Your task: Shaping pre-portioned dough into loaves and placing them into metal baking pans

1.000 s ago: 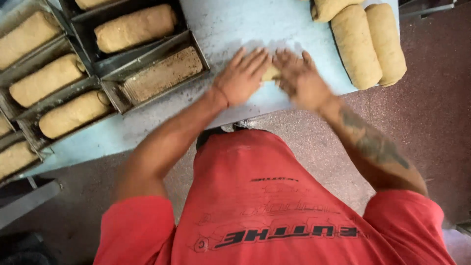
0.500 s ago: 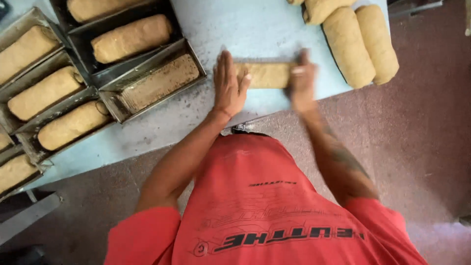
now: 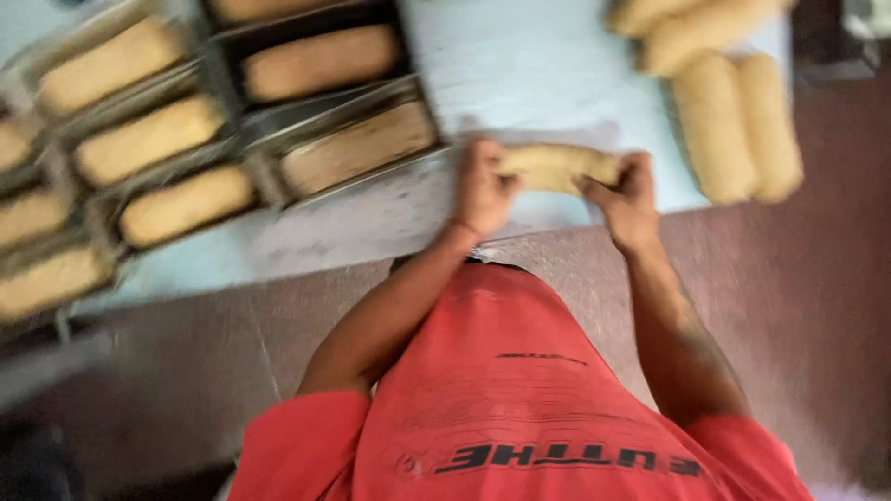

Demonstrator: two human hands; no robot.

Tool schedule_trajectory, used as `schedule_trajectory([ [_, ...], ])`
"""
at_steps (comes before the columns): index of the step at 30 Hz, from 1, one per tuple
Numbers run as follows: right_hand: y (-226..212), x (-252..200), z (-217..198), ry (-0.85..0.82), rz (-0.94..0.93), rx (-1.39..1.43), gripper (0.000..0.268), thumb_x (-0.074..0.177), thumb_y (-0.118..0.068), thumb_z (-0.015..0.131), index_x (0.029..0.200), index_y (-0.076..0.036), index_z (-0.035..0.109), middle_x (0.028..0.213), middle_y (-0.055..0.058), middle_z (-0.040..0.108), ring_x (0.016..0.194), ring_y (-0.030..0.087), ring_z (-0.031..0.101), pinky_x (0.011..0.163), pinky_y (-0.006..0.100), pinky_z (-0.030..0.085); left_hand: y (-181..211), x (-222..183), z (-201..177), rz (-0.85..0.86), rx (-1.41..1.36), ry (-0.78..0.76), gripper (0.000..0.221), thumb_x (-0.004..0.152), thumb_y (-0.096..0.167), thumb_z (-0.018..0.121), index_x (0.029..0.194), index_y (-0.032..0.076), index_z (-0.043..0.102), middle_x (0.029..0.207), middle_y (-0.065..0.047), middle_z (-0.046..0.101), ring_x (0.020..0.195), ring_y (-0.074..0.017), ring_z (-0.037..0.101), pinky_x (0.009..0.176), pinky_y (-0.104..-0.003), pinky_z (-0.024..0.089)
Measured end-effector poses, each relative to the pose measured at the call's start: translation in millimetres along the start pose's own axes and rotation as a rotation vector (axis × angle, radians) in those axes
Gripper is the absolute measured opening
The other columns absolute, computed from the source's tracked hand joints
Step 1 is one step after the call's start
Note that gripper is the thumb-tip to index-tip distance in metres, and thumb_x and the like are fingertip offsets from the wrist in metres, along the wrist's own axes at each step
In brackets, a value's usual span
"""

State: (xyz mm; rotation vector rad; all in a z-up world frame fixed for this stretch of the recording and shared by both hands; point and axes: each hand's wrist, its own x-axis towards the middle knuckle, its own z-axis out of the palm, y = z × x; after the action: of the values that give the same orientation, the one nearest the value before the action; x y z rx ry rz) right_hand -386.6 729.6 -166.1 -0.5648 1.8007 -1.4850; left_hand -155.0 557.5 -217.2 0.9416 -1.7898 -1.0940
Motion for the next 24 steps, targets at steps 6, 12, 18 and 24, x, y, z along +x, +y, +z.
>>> schedule_trajectory([
  [6,-92,-25,39,-0.256,0.048,0.038,0.109,0.103,0.013,0.082,0.185,-0.015,0.016,0.125,0.016,0.068,0.105,0.025,0.073,0.101,0.05,0.068,80,5,-106,-0.459,-0.335,-0.21,0.093,0.093,0.013,0.088,0.171,0.034,0.043,0.131,-0.018,0.081,0.118,-0.0411,0.082,0.097,-0.051,0.07],
  [12,-165,-8,231,-0.43,-0.066,-0.088,0.058,0.083,-0.004,0.1,0.135,-0.001,0.075,0.105,0.01,0.064,0.1,0.023,0.066,0.085,0.041,0.06,54,41,-285,-0.288,-0.222,0.02,0.054,0.099,0.031,0.099,0.146,0.017,0.075,0.132,-0.011,0.078,0.127,-0.0279,0.075,0.113,-0.045,0.062],
  [18,-170,20,347,-0.53,0.238,-0.406,0.044,0.076,-0.014,0.081,0.119,-0.013,0.072,0.086,-0.002,0.068,0.077,0.009,0.063,0.06,0.031,0.053,15,75,-337,-0.625,0.181,-0.101,0.049,0.1,0.02,0.081,0.146,0.01,0.068,0.129,-0.01,0.081,0.114,-0.0239,0.078,0.099,-0.035,0.064],
  [24,-158,16,322,-0.559,0.037,-0.252,0.079,0.109,0.0,0.069,0.177,0.009,0.029,0.179,0.041,0.037,0.17,0.051,0.028,0.142,0.06,0.03,69,40,-323,-0.163,0.816,-0.183,0.051,0.118,0.024,0.071,0.163,0.003,0.058,0.166,-0.032,0.054,0.15,-0.0485,0.063,0.129,-0.056,0.052],
])
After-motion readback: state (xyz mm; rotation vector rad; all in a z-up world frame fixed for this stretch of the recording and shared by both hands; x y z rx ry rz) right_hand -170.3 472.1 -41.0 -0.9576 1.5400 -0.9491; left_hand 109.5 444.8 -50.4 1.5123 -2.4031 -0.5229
